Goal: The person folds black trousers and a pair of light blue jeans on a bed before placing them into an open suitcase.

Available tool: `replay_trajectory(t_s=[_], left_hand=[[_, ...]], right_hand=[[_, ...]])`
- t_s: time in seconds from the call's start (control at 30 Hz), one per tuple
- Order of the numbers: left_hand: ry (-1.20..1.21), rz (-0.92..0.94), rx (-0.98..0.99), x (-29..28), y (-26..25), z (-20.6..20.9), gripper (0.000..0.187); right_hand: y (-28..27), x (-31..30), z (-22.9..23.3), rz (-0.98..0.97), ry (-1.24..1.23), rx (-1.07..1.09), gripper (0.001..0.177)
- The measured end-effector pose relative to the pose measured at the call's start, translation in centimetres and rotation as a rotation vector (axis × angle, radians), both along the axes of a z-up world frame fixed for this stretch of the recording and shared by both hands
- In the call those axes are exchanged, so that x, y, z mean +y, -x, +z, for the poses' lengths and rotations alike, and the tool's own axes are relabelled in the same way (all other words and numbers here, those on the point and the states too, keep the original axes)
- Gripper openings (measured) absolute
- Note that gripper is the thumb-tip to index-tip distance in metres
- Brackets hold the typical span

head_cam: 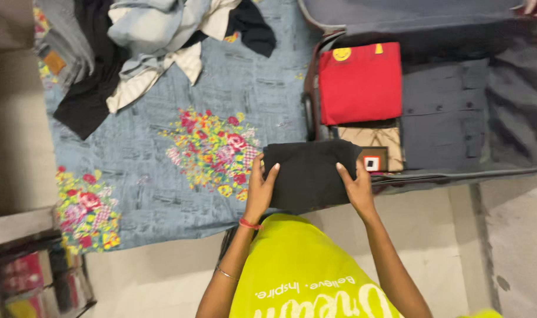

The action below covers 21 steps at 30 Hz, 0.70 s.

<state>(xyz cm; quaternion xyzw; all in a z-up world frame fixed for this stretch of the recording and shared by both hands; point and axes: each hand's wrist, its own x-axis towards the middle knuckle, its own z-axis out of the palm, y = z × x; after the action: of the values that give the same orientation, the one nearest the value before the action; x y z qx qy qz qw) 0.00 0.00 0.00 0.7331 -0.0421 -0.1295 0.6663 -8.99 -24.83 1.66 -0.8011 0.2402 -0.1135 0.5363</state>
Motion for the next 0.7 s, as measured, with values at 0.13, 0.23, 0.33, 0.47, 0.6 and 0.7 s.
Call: replay_trajectory(t_s=[0.13,0.23,0.33,0.47,0.6,0.7], left_hand=[[0.199,-0.058,0.075,-4.3,1.4,0.3,0.05],[0.179,-0.099,0.055,-7.0,1.4,0.0,0.051],[0.099,-0.132,0.033,-10.1,1.5,-1.1,0.053],[0.093,-0.203,-0.115,-13.7,1.8,-3.1,0.055],[-0.007,-0.239,-0.104,-16.2,1.5,-3.2,0.057],[-0.007,-0.189,-0.149,-18.2,0.9,-3.9,0.057]], right_hand=[[2.2,-2.4,1.5,-0.098,-0.181,-0.108,0.035],[3.2,-4.3,2.3,-0.173,-0.135,-0.134,0.034],[4.2,-7.0,2.9,-0.22,-0.045,-0.146,0.032],[5.1,-9.6,3.2,-0.264,-0.03,-0.142,0.03],[4.7,-12.5,3.6,-0.273,-0.067,-0.172,0.03],[3.6,-15.4,2.6,-0.205,-0.101,-0.172,0.031]])
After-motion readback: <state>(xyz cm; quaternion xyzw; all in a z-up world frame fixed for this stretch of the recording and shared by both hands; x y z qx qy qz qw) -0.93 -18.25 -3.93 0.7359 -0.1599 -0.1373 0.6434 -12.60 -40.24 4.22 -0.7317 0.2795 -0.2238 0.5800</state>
